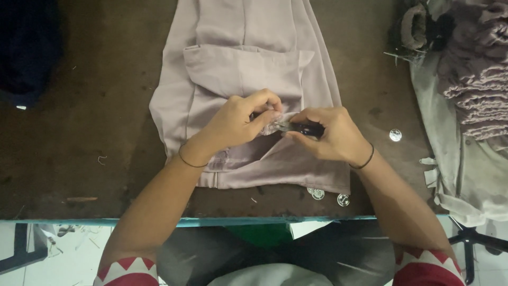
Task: Trimming loose threads from a pair of trousers using snips and then folding the garment
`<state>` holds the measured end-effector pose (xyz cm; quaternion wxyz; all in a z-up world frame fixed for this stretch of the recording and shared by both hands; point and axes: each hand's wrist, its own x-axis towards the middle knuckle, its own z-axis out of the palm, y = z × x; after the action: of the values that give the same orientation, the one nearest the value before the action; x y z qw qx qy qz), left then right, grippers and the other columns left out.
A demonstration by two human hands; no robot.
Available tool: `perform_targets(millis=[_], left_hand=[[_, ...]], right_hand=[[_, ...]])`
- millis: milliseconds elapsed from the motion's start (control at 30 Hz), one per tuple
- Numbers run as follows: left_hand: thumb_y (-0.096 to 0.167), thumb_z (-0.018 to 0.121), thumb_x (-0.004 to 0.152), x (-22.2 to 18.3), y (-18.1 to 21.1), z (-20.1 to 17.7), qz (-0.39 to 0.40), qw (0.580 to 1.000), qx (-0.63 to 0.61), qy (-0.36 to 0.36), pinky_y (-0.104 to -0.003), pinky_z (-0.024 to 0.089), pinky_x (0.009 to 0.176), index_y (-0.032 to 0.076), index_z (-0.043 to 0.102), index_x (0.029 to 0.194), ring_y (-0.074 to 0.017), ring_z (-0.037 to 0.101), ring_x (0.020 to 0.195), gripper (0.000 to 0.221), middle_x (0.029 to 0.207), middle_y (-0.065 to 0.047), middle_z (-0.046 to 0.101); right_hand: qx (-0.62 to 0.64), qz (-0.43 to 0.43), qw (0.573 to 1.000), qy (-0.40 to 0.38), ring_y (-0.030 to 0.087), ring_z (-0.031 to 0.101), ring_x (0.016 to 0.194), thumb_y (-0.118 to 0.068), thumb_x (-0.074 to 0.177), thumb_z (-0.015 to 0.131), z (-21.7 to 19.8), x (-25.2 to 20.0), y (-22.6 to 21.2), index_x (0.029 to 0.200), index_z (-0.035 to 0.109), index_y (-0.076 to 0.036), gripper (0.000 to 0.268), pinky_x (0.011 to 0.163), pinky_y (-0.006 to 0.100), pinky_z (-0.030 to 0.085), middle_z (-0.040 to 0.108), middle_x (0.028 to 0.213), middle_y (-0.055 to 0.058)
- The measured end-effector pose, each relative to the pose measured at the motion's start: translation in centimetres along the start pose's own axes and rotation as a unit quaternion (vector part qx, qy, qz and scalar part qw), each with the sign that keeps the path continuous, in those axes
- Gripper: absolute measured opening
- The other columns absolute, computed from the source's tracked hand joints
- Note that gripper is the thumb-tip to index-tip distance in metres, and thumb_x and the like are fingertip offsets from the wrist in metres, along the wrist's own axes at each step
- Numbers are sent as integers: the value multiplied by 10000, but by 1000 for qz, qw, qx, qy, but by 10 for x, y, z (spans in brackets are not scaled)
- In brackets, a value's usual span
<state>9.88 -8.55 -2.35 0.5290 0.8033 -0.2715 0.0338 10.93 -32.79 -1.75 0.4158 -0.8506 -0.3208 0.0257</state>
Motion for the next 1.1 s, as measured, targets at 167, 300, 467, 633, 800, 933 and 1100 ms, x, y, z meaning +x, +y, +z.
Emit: perform_targets(millis=[167,300,467,633,800,933,1100], left_hand=[[170,632,999,-1,-6,0,5,1000,-1,-7,-351,566,676,211,608,1073,-301,745,683,88,659,-75,716],[202,610,1014,-2,-8,0,3,1000,-12,-5,-363,552,643,210,604,1090,-319,719,630,76,629,-88,699],[191,611,1026,-1,-8,-1,1,1000,-15,2,-304,510,569,217,611,1086,-225,650,519,65,596,-44,671],[174,615,1026,2,-11,3,10,999,-29,15,-268,474,524,213,620,1099,-165,584,470,82,613,-50,674],[189,624,1024,1,-16,4,2,999,-39,16,-269,463,488,214,629,1084,-163,589,453,65,654,-40,711],[217,600,1047,1,-8,1,3,999,-33,12,-295,529,566,201,619,1094,-222,690,556,54,711,-53,742],[202,597,1051,0,-24,6,4,1000,-27,15,-311,562,618,202,616,1108,-205,721,616,60,718,-27,745]], right_hand=[[13,-4,1000,-8,352,700,609,-157,829,800,-1,3,-3,965,769,-82,158,512,374,499,719,715,178],[-2,-21,1000,-14,344,683,591,-148,817,803,1,3,0,949,762,-98,147,511,383,501,710,706,152],[-9,-22,1000,-8,323,676,564,-205,813,833,3,3,-3,980,753,-84,221,484,360,482,694,689,160],[-38,-29,999,12,326,663,534,-243,828,826,3,1,0,995,753,-96,234,451,352,475,709,705,147],[-43,-67,996,31,355,673,560,-257,824,855,9,-1,11,1006,729,-75,286,447,368,477,712,737,162],[-28,-98,995,20,357,685,558,-181,806,869,10,2,3,988,716,-34,280,449,347,491,707,735,181],[-16,-116,993,6,387,698,618,-191,829,836,13,0,7,1028,720,-73,260,455,382,496,705,767,165]])
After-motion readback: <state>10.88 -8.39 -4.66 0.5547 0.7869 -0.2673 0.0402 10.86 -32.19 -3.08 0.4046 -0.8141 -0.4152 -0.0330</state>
